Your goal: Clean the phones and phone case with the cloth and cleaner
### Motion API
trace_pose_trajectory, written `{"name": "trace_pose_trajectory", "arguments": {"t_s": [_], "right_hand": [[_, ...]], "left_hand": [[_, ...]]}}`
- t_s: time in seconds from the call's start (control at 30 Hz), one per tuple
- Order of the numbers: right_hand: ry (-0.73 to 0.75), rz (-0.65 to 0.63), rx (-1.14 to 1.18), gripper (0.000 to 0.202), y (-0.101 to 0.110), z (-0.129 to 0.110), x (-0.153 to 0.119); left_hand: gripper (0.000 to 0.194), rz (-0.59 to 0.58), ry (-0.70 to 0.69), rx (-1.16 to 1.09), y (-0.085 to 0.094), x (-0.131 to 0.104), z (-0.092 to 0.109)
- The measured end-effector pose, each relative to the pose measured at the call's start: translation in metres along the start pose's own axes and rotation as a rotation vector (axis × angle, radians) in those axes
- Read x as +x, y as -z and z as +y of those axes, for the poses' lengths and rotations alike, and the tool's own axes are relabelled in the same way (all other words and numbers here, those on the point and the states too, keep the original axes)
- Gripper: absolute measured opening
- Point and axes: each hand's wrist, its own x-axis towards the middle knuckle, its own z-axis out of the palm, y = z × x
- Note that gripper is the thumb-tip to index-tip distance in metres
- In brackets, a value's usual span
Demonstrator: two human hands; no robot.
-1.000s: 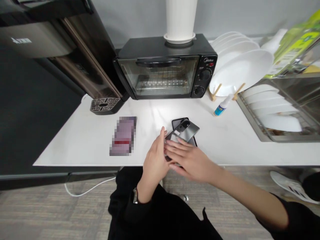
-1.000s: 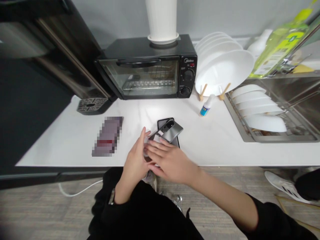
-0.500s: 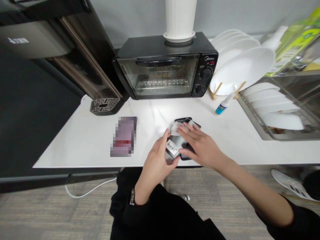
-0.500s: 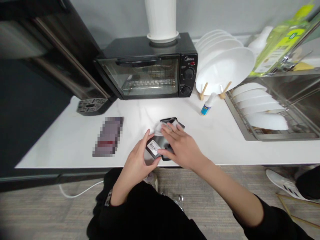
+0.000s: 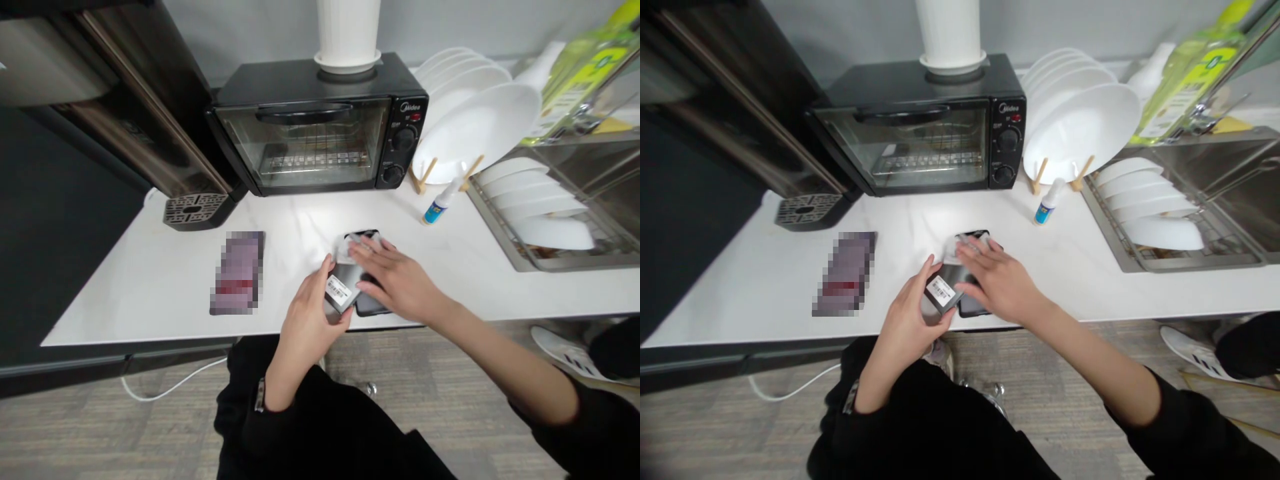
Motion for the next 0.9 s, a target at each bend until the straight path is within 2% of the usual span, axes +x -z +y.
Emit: {"name": "trace_pose_trajectory", "arguments": {"t_s": [0.1,0.17,0.23,0.3,0.37,0.43,0.5,0.57,0.67,0.73,0.8,0.9], "right_hand": [[0.144,-0.079,0.08,0.069,-0.005,-0.037,-0.003],[0.203,-0.134,0.122,0.068,-0.002,-0.05,-0.016],[0.206,-0.158,0.125,0.067,0.004,-0.043,-0.029],[0.124,-0.115,0.067,0.069,0.01,-0.019,-0.035],[-0.001,-0.039,-0.009,0.07,0.013,0.008,-0.029],[-0.104,0.021,-0.058,0.071,0.011,0.025,-0.016],[-0.101,0.032,-0.048,0.074,0.007,0.023,-0.002],[-0.007,0.002,-0.003,0.078,0.001,0.003,0.005],[0.145,-0.082,0.058,0.084,-0.002,-0.034,-0.006],[0.188,-0.127,0.075,0.08,0.001,-0.042,-0.021],[0.153,-0.121,0.054,0.074,0.007,-0.03,-0.033],[-0.028,-0.04,-0.033,0.069,0.013,0.007,-0.029]], "left_hand": [[0.105,-0.01,0.031,-0.009,-0.002,-0.001,-0.002],[0.106,-0.01,0.048,-0.016,-0.003,-0.001,-0.001],[0.103,0.003,0.041,-0.009,-0.005,0.0,0.002],[0.1,0.021,0.028,0.001,-0.006,0.001,0.004],[0.098,0.029,0.026,0.0,-0.005,0.002,0.005],[0.098,0.032,0.025,0.0,-0.004,0.003,0.004],[0.099,0.034,0.024,0.007,-0.004,0.003,0.003],[0.1,0.028,0.029,0.012,-0.004,0.003,0.002],[0.104,0.014,0.067,0.013,-0.004,0.002,0.001],[0.105,0.013,0.077,0.021,-0.004,0.002,0.003],[0.103,0.02,0.061,0.038,-0.004,0.003,0.005],[0.102,0.032,0.049,0.061,-0.004,0.004,0.008]]}}
